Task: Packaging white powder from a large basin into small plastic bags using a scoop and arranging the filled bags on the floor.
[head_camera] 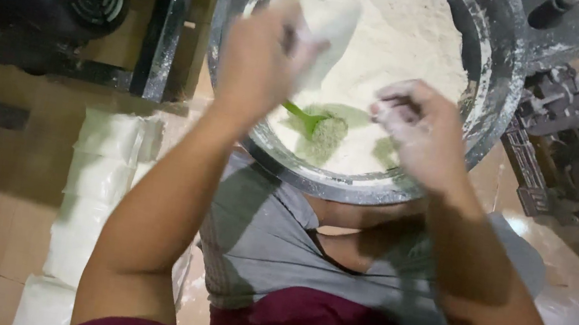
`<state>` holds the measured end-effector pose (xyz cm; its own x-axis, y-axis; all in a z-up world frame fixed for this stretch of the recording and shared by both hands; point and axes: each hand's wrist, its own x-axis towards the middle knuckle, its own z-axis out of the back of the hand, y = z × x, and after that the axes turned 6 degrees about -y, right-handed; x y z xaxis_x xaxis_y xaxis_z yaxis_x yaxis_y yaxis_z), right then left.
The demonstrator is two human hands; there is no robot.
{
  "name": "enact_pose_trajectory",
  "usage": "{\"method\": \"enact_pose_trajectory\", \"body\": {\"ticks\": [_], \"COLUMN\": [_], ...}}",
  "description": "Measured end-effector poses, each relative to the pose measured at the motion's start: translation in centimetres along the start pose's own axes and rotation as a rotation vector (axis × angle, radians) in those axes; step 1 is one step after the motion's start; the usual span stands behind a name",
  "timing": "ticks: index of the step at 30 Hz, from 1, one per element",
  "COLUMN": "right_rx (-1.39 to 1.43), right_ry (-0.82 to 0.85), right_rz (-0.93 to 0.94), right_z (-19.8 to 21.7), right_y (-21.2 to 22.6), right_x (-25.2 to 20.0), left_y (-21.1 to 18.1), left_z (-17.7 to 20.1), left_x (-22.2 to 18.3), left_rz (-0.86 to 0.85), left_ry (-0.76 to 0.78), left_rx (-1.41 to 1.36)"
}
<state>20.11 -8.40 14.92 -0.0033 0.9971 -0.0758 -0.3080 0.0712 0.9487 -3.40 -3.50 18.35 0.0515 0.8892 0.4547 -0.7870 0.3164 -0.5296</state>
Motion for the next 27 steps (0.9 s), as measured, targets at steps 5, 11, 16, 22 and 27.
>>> {"method": "enact_pose_trajectory", "body": {"ticks": [5,11,16,22,27], "right_rx": [0.445,0.610,0.584,0.461,0.247], "right_ry": [-0.060,-0.181,-0.215,-0.186,-0.141], "right_rz": [-0.184,-0.365,-0.424,-0.226,-0.086], "right_z": [-3.8,-4.4,-4.1,-4.3,-2.6], "right_y": [0.9,-3.3,-4.4,-4.7,-6.5], "right_x": [-0.8,-0.4,-1.4,-1.7,-1.9], "left_y": [-2.2,-0.9,-1.6,-1.3,0.3], "left_z": [-3.1,-4.1,-2.1,-3.5,-3.6], "left_x": [-3.7,-6.1,-7.4,-7.4,-6.4], "left_rz": [-0.419,-0.400,-0.122,-0.042,0.079], "left_ry": [-0.002,0.323,0.383,0.401,0.346], "left_rx": [0.177,0.128,-0.235,-0.160,-0.285]}}
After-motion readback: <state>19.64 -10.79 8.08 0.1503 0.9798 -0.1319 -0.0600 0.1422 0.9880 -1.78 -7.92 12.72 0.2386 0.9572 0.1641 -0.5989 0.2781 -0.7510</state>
